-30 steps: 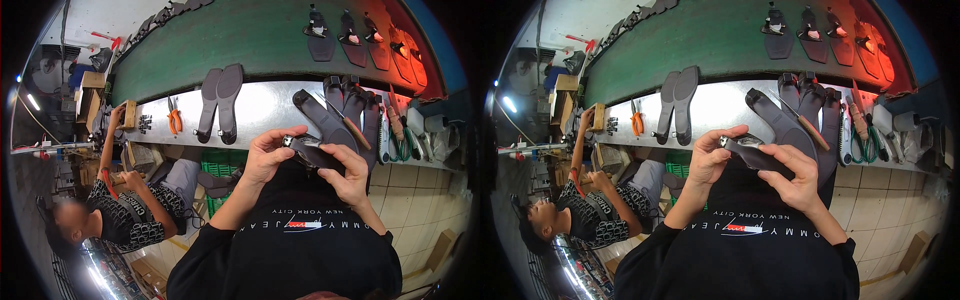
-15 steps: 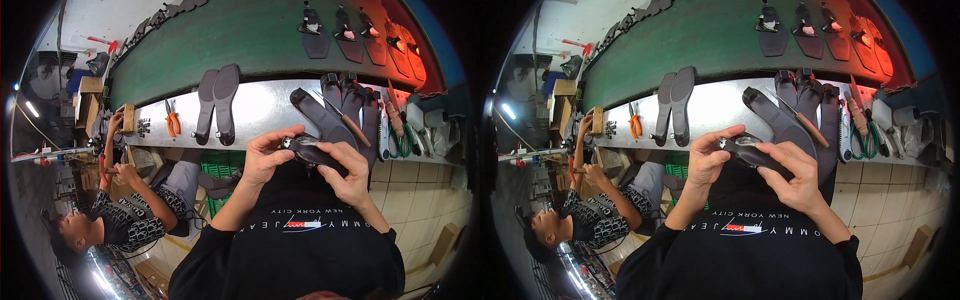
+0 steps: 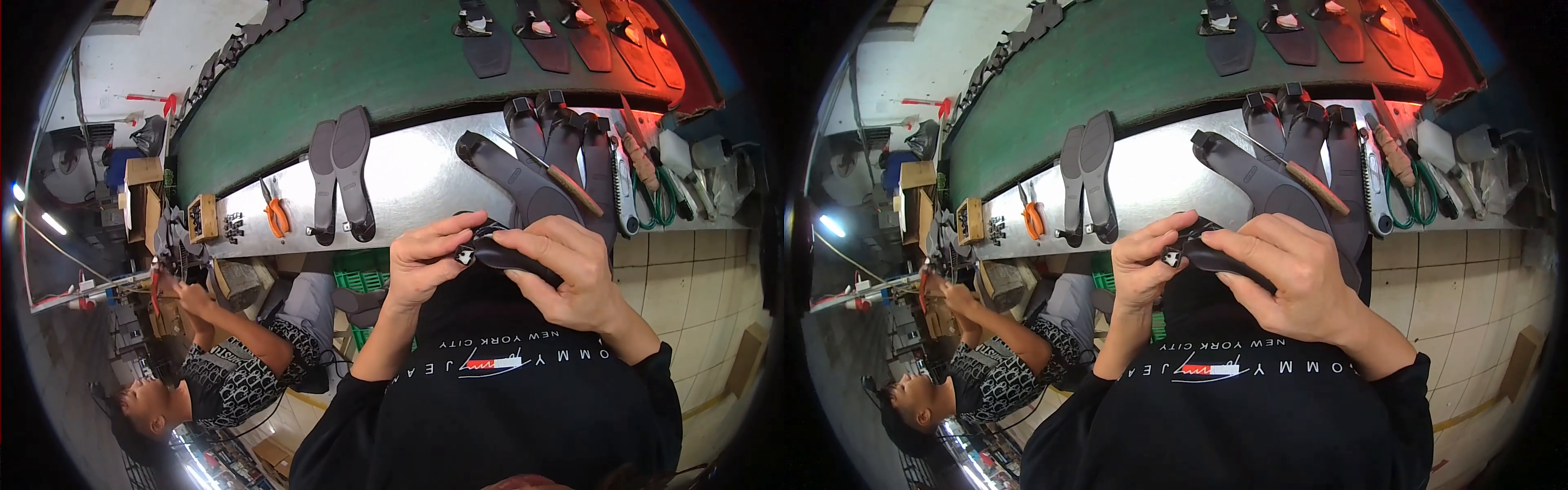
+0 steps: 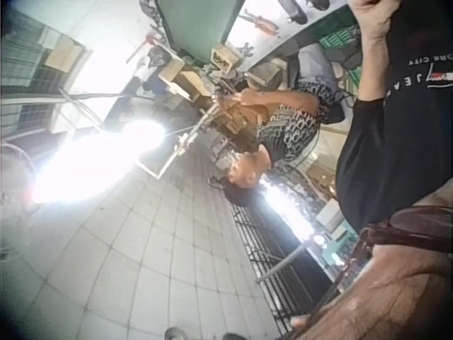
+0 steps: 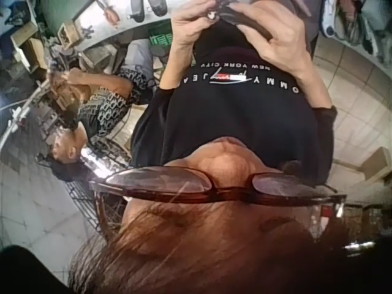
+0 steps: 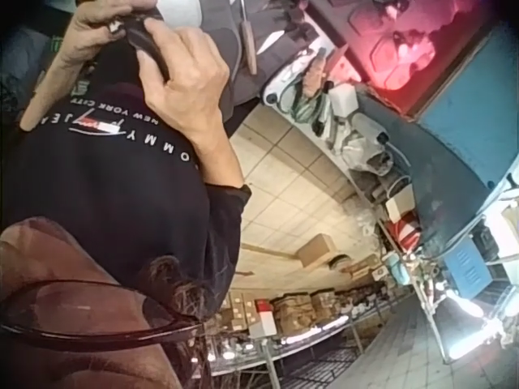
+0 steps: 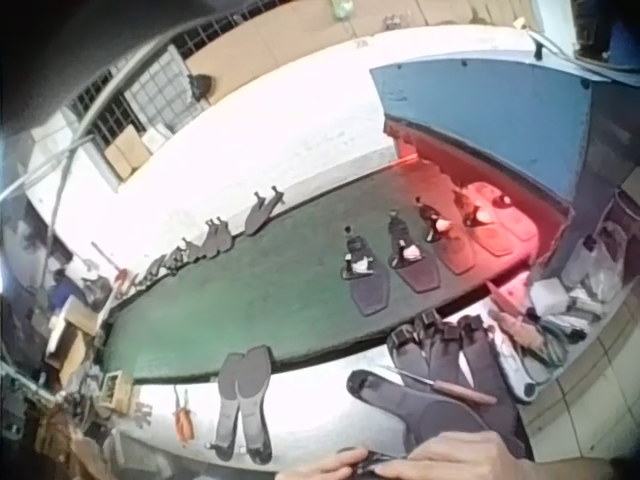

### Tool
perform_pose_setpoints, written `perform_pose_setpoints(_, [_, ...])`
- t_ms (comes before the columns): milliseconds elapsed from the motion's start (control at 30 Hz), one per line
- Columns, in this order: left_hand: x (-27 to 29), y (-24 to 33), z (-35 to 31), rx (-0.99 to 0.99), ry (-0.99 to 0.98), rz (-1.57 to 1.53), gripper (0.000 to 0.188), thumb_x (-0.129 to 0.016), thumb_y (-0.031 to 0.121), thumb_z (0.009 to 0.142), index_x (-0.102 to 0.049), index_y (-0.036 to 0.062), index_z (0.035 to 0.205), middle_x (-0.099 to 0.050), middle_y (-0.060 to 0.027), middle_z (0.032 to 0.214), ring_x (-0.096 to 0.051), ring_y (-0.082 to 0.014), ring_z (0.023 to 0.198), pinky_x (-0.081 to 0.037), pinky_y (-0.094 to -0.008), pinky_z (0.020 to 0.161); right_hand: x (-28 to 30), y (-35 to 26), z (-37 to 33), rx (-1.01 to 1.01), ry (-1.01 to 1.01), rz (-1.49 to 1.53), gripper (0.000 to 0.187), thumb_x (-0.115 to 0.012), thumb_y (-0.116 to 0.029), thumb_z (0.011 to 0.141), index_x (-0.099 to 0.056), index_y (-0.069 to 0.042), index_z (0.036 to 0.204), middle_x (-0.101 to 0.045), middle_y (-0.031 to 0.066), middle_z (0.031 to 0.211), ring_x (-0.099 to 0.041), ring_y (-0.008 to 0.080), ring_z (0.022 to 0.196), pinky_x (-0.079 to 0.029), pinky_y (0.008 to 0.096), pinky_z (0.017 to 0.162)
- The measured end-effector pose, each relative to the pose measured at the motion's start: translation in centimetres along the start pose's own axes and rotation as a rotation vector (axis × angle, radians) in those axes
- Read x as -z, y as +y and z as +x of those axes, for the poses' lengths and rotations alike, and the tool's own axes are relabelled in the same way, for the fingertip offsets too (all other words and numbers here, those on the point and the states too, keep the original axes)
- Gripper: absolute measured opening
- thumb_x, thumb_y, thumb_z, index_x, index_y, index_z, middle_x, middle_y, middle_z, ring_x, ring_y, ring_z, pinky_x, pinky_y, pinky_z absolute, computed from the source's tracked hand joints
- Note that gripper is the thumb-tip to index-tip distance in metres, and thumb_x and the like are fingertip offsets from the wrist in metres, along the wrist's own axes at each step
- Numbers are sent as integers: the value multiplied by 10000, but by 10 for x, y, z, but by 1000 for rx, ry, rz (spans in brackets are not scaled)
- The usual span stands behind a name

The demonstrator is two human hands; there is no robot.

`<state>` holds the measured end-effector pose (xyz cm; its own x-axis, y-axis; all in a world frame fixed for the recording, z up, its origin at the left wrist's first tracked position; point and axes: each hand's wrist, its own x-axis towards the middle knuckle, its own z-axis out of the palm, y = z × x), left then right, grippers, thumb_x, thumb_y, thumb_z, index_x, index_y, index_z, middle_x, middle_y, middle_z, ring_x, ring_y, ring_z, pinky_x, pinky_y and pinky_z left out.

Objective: Manually assemble or finish footwear components by applying adhesives, trimming edges, and attaching small parts at a manufacturing station.

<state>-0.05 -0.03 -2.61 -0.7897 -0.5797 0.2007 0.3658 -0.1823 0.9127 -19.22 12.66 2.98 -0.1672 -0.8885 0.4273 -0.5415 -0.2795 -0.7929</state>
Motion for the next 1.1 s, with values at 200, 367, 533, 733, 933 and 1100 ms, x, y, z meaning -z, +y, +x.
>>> perform_pose_setpoints(200, [-4, 4, 4, -41, -36, 140, 454, -577, -171, 635, -701, -22, 1046, -614, -268, 1181, -635, -287, 1067, -498, -305, 870, 1, -1, -2, 24, -36, -98, 369, -728, -41, 668, -661, -45, 1031, -579, 71, 792, -581, 242, 678, -480, 334, 593])
perform_pose_setpoints(367, [-19, 11, 5, -44, -10, 308, 415, -570, -176, 633, -714, -30, 993, -647, -237, 1138, -654, -247, 1027, -503, -288, 845, 2, -1, -2, 18, -66, -134, 355, -718, -40, 676, -655, -32, 1025, -573, 68, 801, -582, 240, 698, -479, 335, 600])
perform_pose_setpoints(533, [-26, 6, 4, -70, 28, 384, 415, -560, -169, 674, -694, -30, 1040, -644, -219, 1159, -637, -232, 1058, -489, -296, 880, -2, 4, -1, -5, -89, -149, 338, -713, -51, 687, -647, -22, 1018, -574, 78, 806, -584, 258, 713, -477, 355, 614])
perform_pose_setpoints(733, [-32, 3, 5, 236, 173, 226, 524, -430, -140, 810, -517, -24, 1313, -517, -203, 1341, -551, -258, 1190, -465, -313, 971, -8, 27, -3, -149, -67, 62, 387, -693, -45, 710, -622, 7, 1087, -637, 134, 862, -628, 296, 769, -491, 354, 690])
perform_pose_setpoints(933, [-30, 7, 3, 426, 207, 8, 514, -381, -109, 852, -517, 27, 1327, -497, -127, 1377, -571, -179, 1135, -553, -280, 850, -12, 33, -10, -257, -113, 192, 262, -665, 2, 717, -663, 14, 978, -650, 113, 869, -640, 231, 780, -487, 303, 707])
perform_pose_setpoints(1100, [-33, 10, 2, 441, 219, 17, 518, -373, -103, 854, -519, 42, 1330, -510, -107, 1362, -587, -167, 1104, -569, -282, 817, -12, 27, -9, -264, -123, 159, 139, -666, 7, 714, -687, -3, 851, -617, 98, 806, -617, 209, 732, -472, 298, 643])
